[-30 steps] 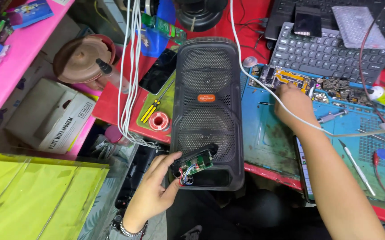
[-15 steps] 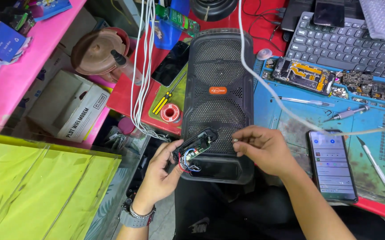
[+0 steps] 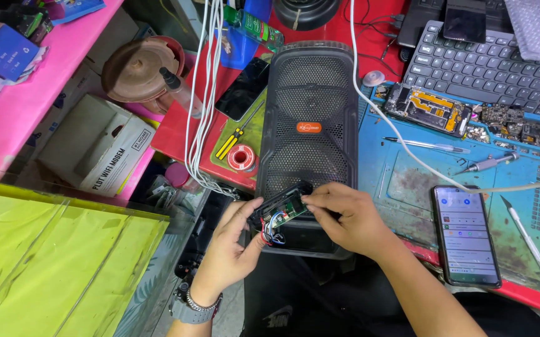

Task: Connecting internal wiring to a circuit board and installing it into a portable speaker housing.

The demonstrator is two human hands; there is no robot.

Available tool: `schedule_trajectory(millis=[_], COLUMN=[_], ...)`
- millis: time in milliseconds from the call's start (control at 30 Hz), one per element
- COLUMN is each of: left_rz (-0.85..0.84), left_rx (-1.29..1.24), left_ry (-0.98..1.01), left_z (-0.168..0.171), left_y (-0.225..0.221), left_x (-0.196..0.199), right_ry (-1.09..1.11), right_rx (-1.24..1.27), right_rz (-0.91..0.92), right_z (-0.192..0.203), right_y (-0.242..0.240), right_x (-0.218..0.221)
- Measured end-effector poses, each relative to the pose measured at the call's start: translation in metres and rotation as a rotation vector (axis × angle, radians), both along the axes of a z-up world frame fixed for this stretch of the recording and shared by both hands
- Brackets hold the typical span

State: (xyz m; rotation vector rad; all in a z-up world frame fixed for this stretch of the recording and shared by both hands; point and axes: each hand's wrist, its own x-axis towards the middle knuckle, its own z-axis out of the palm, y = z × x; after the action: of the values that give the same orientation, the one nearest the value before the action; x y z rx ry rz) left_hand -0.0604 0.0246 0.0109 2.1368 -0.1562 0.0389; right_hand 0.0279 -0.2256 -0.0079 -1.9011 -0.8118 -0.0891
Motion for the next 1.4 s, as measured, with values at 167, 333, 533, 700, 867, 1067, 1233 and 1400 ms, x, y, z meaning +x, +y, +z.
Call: schedule_trajectory(millis=[167,333,533,700,867,1067,1233,1400], left_rz=[0.006,0.016,-0.001,0.017,0.000,-0.042,-0.078,-0.088], left_rx=[0.001,-0.007,-0.033,-0.026,-0.054,-0.090,-0.114,-0.111], left_ry=[0.041,0.067,0.086,0.097,0.121,0.125,0.108,0.107], left_z=[0.004,0.006,0.008,0.006,0.013,0.010,0.004,0.001], left_y=[-0.001,-0.003,-0.004,-0.004,-0.006,-0.003,-0.001,-0.002], left_x=[0.001,0.001,0.002,0.002,0.002,0.004,0.006,0.008], right_ry=[0.127,0.160,0.285,0.436,0.527,0.446,0.274,0.163], right_rx=[0.032,-0.004,-0.114,-0.170,-0.094,-0.157,-0.153,-0.100], right_rz=[-0.068,-0.017,0.012,-0.056,-0.084,-0.098,-0.087,-0.090], right_z=[0.004,0.012,0.020,0.026,0.014,0.020,0.011,0.008], right_y=[0.003,0.000,-0.003,0.001,-0.002,0.000,-0.004,-0.003], right_x=[-0.001,0.004,0.011,0.013,0.013,0.009,0.007,0.006])
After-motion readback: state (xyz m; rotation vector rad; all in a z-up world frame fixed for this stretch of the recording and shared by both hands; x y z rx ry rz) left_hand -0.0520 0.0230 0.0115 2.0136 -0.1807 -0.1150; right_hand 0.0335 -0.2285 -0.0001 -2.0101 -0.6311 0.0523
